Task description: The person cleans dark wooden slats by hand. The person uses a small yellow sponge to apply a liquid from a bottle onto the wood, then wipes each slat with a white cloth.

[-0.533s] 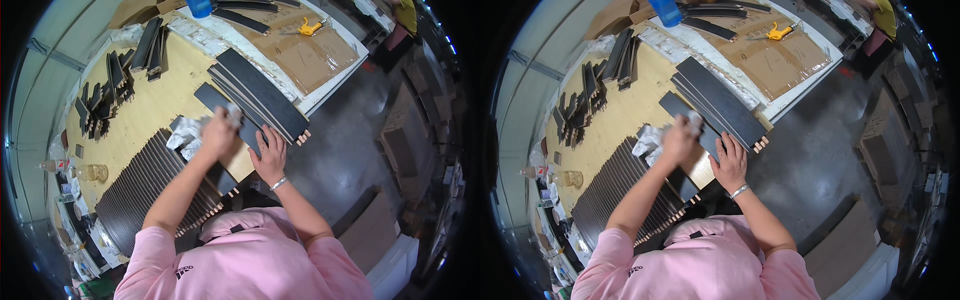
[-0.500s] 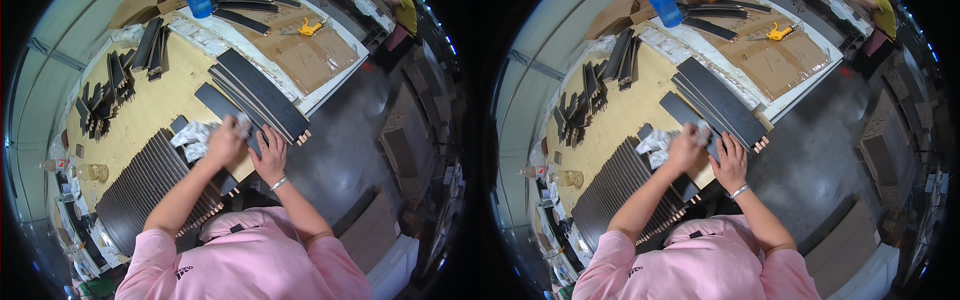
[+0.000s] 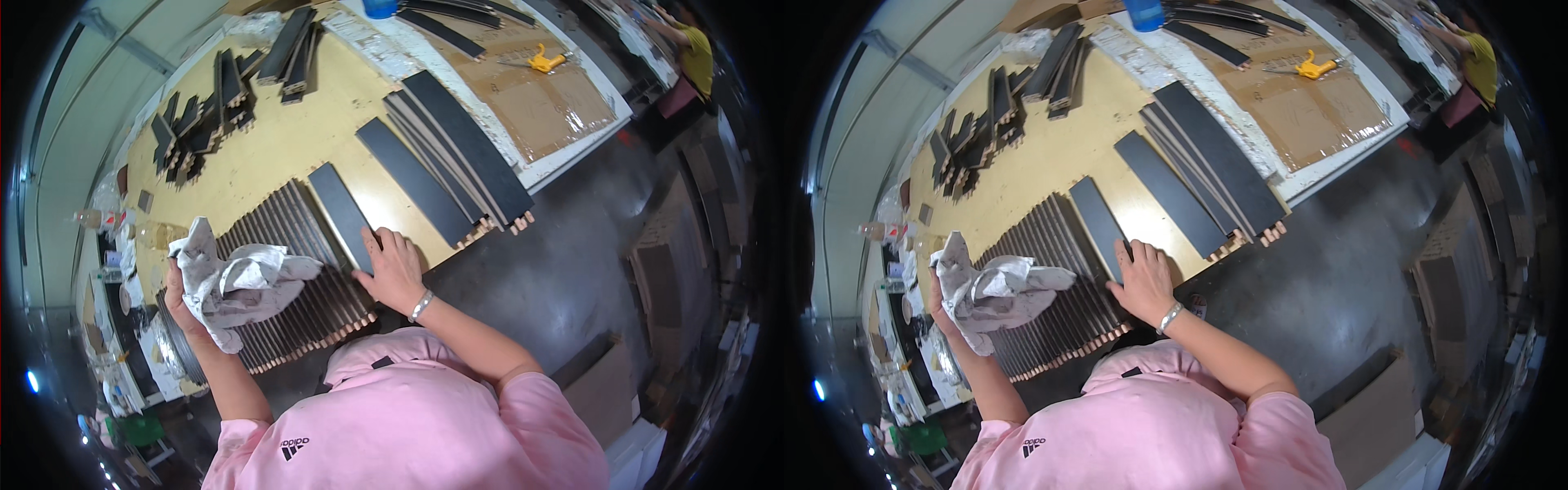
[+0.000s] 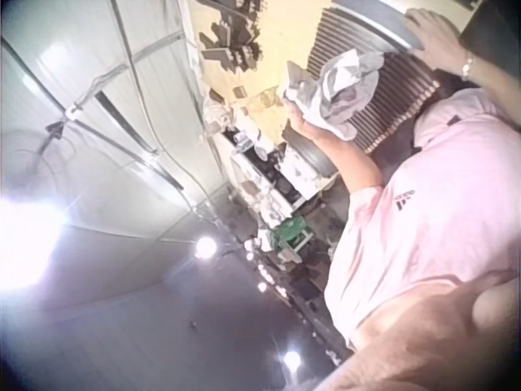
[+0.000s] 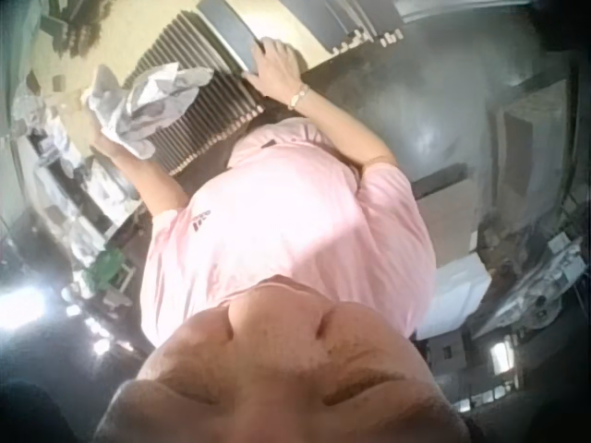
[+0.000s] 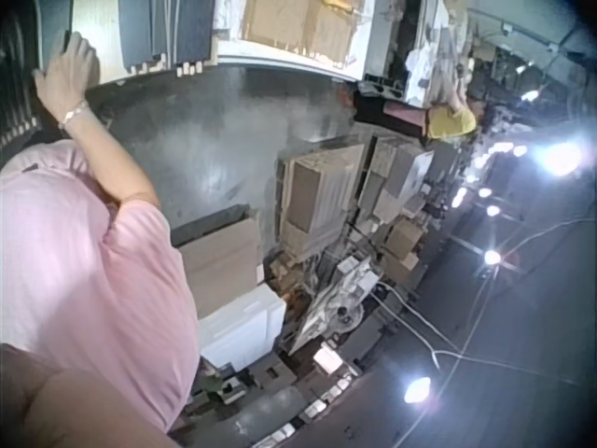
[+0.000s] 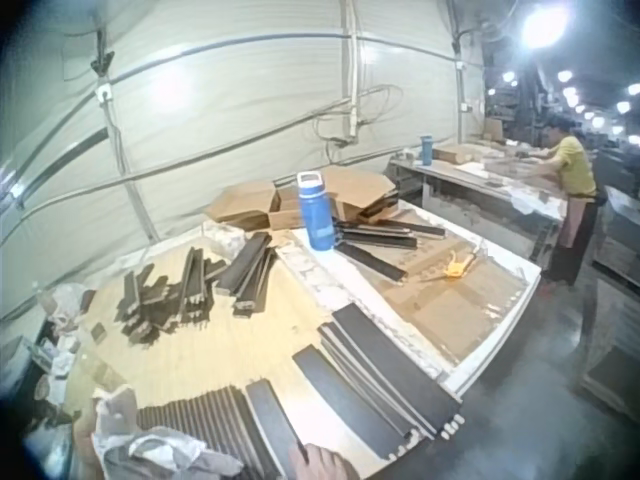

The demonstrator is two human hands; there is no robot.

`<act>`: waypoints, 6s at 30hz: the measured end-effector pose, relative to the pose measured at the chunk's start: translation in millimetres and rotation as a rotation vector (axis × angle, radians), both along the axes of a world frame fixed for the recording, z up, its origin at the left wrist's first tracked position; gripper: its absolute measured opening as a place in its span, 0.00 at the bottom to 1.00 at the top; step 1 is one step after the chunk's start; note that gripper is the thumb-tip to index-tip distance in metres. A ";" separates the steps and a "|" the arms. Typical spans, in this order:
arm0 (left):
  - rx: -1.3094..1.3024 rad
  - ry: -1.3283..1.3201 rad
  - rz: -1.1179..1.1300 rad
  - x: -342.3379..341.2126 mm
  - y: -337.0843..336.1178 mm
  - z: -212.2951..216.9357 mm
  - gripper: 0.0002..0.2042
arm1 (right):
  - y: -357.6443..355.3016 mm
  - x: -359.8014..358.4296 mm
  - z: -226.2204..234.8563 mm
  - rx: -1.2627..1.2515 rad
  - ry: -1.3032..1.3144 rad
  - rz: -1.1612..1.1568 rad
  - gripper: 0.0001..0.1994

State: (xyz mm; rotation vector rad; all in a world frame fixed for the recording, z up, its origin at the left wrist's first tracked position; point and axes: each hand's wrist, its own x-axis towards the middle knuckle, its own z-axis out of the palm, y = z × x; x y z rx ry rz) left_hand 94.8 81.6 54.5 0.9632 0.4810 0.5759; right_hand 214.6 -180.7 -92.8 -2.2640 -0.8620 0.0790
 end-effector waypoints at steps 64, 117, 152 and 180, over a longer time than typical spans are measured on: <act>1.494 -0.109 0.006 -86.5 2.8 -40.3 0.17 | 73.4 -121.2 71.6 0.816 1.882 0.180 0.30; -0.059 -0.071 -0.062 -74.5 28.1 -40.6 0.06 | 67.8 -135.7 116.6 0.208 0.640 0.270 0.38; 1.531 0.046 -0.035 -54.4 -7.2 -40.7 0.20 | 103.2 -110.5 85.7 0.901 1.566 -0.011 0.23; 1.645 0.147 -0.165 -71.2 -28.6 -32.5 0.21 | 91.3 -117.7 90.8 0.900 1.583 -0.130 0.23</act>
